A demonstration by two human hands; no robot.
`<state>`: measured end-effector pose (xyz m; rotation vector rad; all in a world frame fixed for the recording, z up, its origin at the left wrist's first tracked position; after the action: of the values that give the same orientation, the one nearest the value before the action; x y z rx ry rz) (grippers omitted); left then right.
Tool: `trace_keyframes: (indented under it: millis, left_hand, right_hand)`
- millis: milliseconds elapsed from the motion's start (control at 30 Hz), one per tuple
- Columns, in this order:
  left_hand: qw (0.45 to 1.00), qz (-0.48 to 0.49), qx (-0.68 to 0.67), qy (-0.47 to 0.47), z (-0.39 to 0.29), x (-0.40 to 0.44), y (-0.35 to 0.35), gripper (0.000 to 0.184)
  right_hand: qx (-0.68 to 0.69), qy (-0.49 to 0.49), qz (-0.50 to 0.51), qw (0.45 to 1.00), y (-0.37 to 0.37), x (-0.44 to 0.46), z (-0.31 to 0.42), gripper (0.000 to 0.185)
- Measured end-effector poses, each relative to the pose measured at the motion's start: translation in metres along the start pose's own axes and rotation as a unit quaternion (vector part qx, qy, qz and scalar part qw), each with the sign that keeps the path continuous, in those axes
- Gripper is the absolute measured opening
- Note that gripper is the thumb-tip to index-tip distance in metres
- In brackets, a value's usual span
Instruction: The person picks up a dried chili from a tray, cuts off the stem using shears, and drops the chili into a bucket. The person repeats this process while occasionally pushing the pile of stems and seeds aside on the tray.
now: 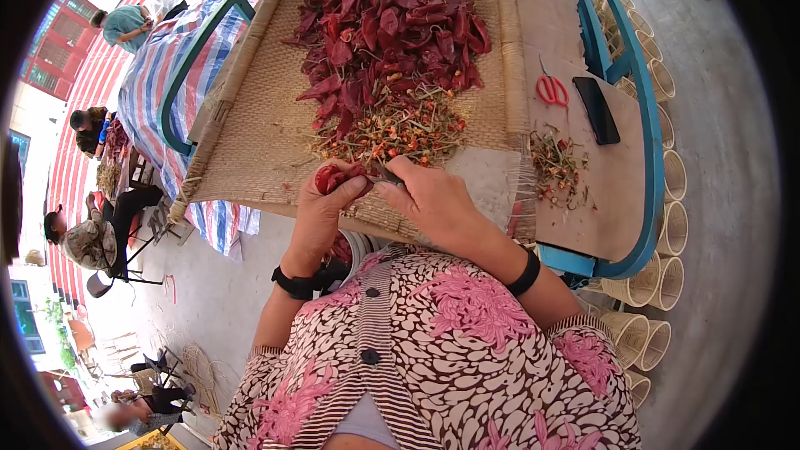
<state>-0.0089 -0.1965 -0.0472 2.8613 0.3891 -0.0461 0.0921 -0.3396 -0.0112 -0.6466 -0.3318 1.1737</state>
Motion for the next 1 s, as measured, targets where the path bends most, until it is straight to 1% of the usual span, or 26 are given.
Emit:
trace_keyframes:
  millis: [67,167,267,333,433,533,633,733,767,833,867,933,967,1000]
  left_hand:
    - [1.0,0.009,0.014,0.008,-0.005,0.003,0.003,0.01]
    - [0.999,0.027,0.01,0.016,-0.004,0.005,0.003,0.01]
    - [0.999,0.048,-0.01,0.017,-0.004,0.009,0.005,0.01]
    - [0.998,0.068,-0.006,0.004,-0.001,0.011,0.005,0.01]
    - [0.999,0.05,-0.004,0.006,-0.001,0.013,0.004,0.01]
    - [0.997,0.067,0.036,0.002,-0.004,0.017,0.004,0.01]
    - [0.987,0.081,0.135,0.018,-0.009,0.017,0.006,0.008]
    - [0.972,0.068,0.212,0.07,-0.005,0.017,0.007,0.012]
    - [0.95,0.045,0.292,0.098,-0.006,0.016,0.01,0.015]
    - [0.882,-0.001,0.446,0.153,-0.007,0.013,0.021,0.02]
    - [0.876,-0.016,0.451,0.171,-0.006,0.012,0.024,0.02]
    - [0.862,-0.047,0.46,0.207,-0.004,0.011,0.026,0.018]
    - [0.854,-0.045,0.469,0.22,-0.003,0.011,0.026,0.019]
    - [0.847,-0.044,0.476,0.232,-0.003,0.012,0.026,0.019]
  right_hand:
    - [-0.05,0.006,0.013,0.999,0.003,0.002,-0.006,0.029]
    - [-0.015,0.013,0.024,1.0,0.002,0.003,-0.009,0.029]
    - [0.12,-0.019,0.017,0.992,0.002,0.003,-0.013,0.029]
    - [0.088,-0.003,0.016,0.996,-0.001,0.004,-0.012,0.029]
    - [0.054,0.008,0.021,0.998,-0.007,0.001,-0.007,0.028]
    - [0.031,0.013,0.024,0.999,-0.007,0.0,-0.011,0.028]
    - [0.024,0.018,0.037,0.999,-0.006,0.002,-0.015,0.028]
    - [0.018,0.016,0.043,0.999,-0.004,0.004,-0.018,0.028]
    - [0.015,0.015,0.044,0.999,-0.002,0.004,-0.019,0.027]
    - [0.034,0.019,0.024,0.999,0.004,0.006,-0.024,0.027]
    - [0.043,0.02,0.013,0.999,0.007,0.007,-0.026,0.028]
    - [0.126,-0.008,0.0,0.992,0.012,0.009,-0.03,0.028]
    - [0.168,-0.022,-0.006,0.986,0.014,0.01,-0.032,0.029]
    - [0.259,-0.004,0.023,0.966,0.018,0.01,-0.036,0.029]
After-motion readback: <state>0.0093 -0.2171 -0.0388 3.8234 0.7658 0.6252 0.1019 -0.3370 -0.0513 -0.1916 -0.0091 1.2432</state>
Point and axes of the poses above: each hand's wrist, its own x-axis towards the middle knuckle, its own y-axis out of the palm, z = x × y, the point moved 4 cm from there along x, towards the middle knuckle, and after that the axes turned 13 degrees about z, right-handed, at the moved point
